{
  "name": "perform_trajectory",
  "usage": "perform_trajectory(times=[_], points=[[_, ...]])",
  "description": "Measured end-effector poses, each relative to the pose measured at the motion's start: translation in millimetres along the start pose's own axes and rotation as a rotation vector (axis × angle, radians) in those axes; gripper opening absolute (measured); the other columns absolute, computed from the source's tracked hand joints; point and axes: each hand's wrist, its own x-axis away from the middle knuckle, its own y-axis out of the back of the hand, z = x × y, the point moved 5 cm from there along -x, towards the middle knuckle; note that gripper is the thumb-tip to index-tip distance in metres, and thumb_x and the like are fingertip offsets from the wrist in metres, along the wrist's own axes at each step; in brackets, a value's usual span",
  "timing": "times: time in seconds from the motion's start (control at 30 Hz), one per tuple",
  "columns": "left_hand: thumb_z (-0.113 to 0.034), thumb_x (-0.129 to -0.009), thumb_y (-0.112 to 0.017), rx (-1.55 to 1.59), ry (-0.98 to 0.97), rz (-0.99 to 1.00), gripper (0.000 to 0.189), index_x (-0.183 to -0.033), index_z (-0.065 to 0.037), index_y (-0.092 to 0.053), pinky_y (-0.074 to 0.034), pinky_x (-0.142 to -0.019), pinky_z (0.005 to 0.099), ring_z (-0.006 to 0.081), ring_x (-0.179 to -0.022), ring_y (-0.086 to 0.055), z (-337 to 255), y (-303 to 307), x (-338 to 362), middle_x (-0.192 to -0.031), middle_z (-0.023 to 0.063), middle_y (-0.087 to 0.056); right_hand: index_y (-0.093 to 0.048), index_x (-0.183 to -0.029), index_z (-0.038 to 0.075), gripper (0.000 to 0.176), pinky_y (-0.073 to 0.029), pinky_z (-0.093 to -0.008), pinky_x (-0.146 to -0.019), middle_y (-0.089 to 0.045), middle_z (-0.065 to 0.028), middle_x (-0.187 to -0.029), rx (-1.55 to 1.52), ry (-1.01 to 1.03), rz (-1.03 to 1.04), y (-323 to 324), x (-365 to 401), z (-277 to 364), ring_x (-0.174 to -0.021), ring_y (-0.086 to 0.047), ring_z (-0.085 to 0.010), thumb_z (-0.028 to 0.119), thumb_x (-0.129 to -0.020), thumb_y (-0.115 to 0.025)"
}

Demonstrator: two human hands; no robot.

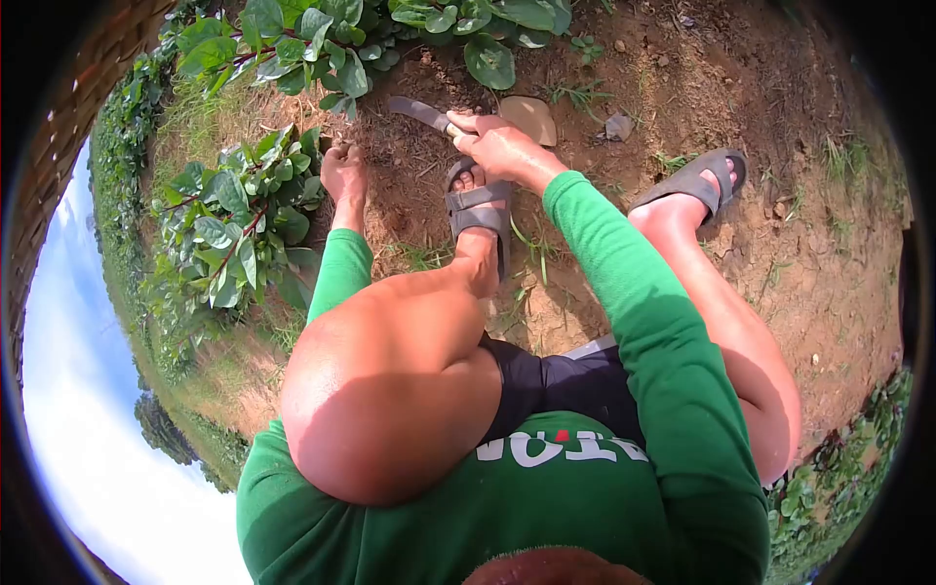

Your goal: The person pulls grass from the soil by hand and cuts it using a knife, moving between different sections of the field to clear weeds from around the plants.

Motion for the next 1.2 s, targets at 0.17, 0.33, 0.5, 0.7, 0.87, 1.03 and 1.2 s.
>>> perform_trajectory(times=[0.17,0.33,0.5,0.7,0.87,1.03,1.2], points=[[-0.011,-0.086,-0.077,0.372,0.135,0.219,0.026,-0.108,0.002,-0.071,-0.056,-0.082,0.032,0.0209,-0.081,-0.071,35.3,-2.6,32.5,-0.098,0.0139,-0.076,-0.055,-0.148,0.009,0.053,-0.048,-0.0365,-0.106,-0.066,-0.0192,-0.137,0.038,-0.039,0.119,55.0,61.5,26.4,-0.123,-0.065,-0.0292,0.022,-0.097,-0.059],[-0.013,-0.092,-0.075,-0.023,-0.23,0.22,0.027,-0.114,0.002,-0.07,-0.056,-0.086,0.0372,0.0285,-0.096,-0.075,-21.1,2.8,46.9,-0.106,0.0181,-0.076,-0.054,-0.149,0.007,0.053,-0.046,-0.0394,-0.11,-0.063,-0.02,-0.141,0.138,0.105,0.148,31.7,70.2,10.4,-0.131,-0.06,-0.0326,0.021,-0.097,-0.059],[-0.02,-0.1,-0.065,-0.298,-0.442,0.201,0.023,-0.109,0.001,-0.069,-0.055,-0.085,0.0415,0.0349,-0.096,-0.073,-24.9,-7.2,31.2,-0.1,0.0229,-0.073,-0.059,-0.142,0.006,0.048,-0.052,-0.045,-0.101,-0.068,-0.0241,-0.127,0.111,0.237,0.024,-18.1,46.0,3.5,-0.117,-0.065,-0.0409,0.017,-0.096,-0.055],[-0.02,-0.103,-0.062,-0.013,-0.088,0.074,0.019,-0.109,-0.002,-0.066,-0.055,-0.077,0.0393,0.0305,-0.082,-0.072,-3.2,10.0,34.0,-0.09,0.0191,-0.073,-0.056,-0.144,0.008,0.046,-0.052,-0.0479,-0.096,-0.068,-0.0266,-0.121,0.1,0.136,0.019,-31.9,46.5,6.4,-0.113,-0.066,-0.0433,0.021,-0.1,-0.053],[-0.016,-0.1,-0.066,0.252,0.003,0.137,0.025,-0.121,-0.002,-0.066,-0.054,-0.068,0.0304,0.0135,-0.073,-0.067,-0.3,5.2,33.9,-0.087,0.0087,-0.073,-0.05,-0.15,0.004,0.053,-0.048,-0.0435,-0.105,-0.062,-0.0234,-0.139,0.029,-0.028,0.082,-11.0,36.7,25.1,-0.125,-0.062,-0.0376,0.024,-0.102,-0.052],[-0.017,-0.098,-0.066,0.122,-0.006,0.249,0.036,-0.132,-0.004,-0.066,-0.054,-0.07,0.0312,0.016,-0.075,-0.067,-39.0,-0.8,23.3,-0.094,0.0102,-0.074,-0.05,-0.151,0.007,0.055,-0.049,-0.0389,-0.102,-0.066,-0.0256,-0.129,0.083,-0.029,0.061,-14.5,16.1,30.6,-0.118,-0.066,-0.0311,0.031,-0.102,-0.054],[-0.031,-0.093,-0.073,-0.154,-0.203,0.329,0.033,-0.119,-0.011,-0.073,-0.054,-0.09,0.0457,0.0414,-0.106,-0.068,-47.6,-22.1,10.0,-0.109,0.0185,-0.074,-0.05,-0.152,0.007,0.055,-0.048,-0.0358,-0.103,-0.067,-0.0194,-0.134,0.108,0.058,0.0,66.0,61.4,-4.0,-0.12,-0.065,-0.0254,0.027,-0.101,-0.056]])
